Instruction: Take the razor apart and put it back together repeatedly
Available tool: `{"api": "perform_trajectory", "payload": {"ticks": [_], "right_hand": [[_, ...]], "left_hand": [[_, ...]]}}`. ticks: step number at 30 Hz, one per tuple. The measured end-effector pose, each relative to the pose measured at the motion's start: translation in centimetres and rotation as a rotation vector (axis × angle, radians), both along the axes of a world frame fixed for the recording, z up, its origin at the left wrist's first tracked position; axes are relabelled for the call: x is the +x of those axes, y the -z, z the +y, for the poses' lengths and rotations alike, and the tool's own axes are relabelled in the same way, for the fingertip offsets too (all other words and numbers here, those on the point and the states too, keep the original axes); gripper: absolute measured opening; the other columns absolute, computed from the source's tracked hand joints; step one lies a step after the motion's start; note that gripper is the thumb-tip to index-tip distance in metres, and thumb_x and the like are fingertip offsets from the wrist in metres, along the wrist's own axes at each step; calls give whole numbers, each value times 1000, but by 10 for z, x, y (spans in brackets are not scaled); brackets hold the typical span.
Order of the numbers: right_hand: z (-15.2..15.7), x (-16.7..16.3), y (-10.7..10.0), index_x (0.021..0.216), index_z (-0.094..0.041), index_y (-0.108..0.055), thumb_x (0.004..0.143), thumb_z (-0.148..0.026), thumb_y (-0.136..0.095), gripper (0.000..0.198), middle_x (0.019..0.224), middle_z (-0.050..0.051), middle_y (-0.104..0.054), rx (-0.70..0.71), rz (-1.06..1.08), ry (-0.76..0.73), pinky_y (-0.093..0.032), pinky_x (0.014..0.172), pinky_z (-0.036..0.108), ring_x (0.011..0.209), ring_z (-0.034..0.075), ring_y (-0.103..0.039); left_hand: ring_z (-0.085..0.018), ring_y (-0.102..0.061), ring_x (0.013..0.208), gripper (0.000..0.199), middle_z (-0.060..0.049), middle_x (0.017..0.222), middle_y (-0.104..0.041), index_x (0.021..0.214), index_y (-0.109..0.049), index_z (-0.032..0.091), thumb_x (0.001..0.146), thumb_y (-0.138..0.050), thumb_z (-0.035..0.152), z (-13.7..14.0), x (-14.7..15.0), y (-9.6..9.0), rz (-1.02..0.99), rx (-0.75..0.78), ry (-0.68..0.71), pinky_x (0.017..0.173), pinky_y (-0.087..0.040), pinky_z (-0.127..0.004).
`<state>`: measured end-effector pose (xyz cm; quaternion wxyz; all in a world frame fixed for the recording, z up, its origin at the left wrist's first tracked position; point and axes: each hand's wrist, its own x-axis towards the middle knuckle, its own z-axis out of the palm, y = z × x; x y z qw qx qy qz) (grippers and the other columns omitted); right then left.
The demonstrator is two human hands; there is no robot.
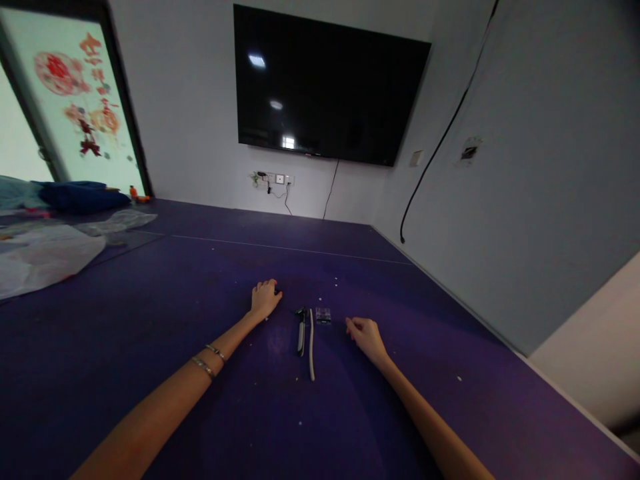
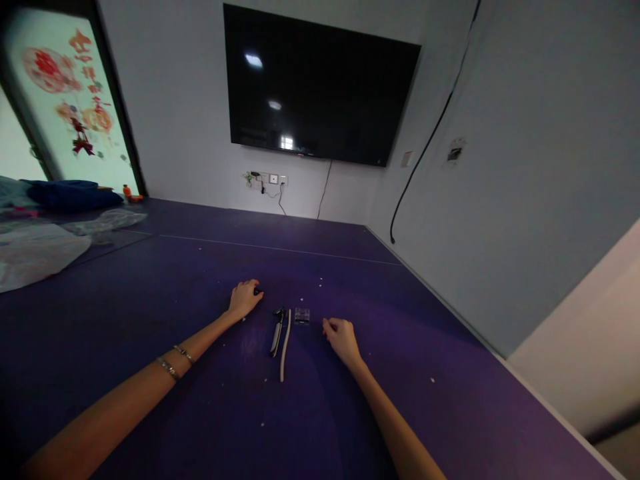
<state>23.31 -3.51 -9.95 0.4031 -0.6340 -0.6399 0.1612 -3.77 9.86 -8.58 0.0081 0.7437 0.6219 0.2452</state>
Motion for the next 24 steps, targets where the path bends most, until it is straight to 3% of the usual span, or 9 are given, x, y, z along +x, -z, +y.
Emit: {"api": "perform_trajectory", "payload": {"ticks": [3, 6, 10, 17, 24], "right_hand": [[0, 0, 0, 54, -16, -56, 82, -45, -37, 44, 46, 1, -50, -15, -6, -2, -32, 44, 22, 42, 12, -45], [0, 0, 0, 54, -16, -56, 82, -45, -37, 44, 46, 1, -51, -20, -13, 3, -33, 43, 22, 43, 12, -46], [1, -1, -1, 54, -17, -56, 81, -47, -37, 45, 46, 1, -49, -31, -1, 0, -32, 43, 22, 42, 12, -45], [0, -1, -2, 55, -16, -56, 80, -47, -40, 43, 45, -1, -47, -38, 63, -12, -32, 41, 21, 40, 10, -43], [-10, -29, -40, 84, -13, -62, 71, -44, -54, 34, 74, 5, -61, -121, 439, -120, -34, 37, 18, 51, 11, -51]], "left_hand": [[-27, -51, 102, 31, -11, 106, -61, 106, -56, 17, 77, -54, 28, -2, 2, -5, -59, 4, 31, 89, -36, -38], [-23, -51, 102, 30, -8, 107, -60, 105, -56, 18, 76, -56, 24, -12, 7, -16, -175, 64, 186, 91, -36, -34], [-20, -50, 104, 32, -7, 109, -58, 107, -53, 19, 76, -57, 23, -41, 17, -30, -299, 174, 428, 93, -36, -32], [-20, -50, 105, 33, -7, 108, -56, 107, -52, 19, 75, -59, 23, -91, 32, -44, -368, 190, 634, 94, -37, -35], [-21, -48, 107, 36, -8, 109, -55, 109, -51, 21, 75, -60, 25, -108, 37, -53, -370, 233, 688, 95, -36, -38]]}}
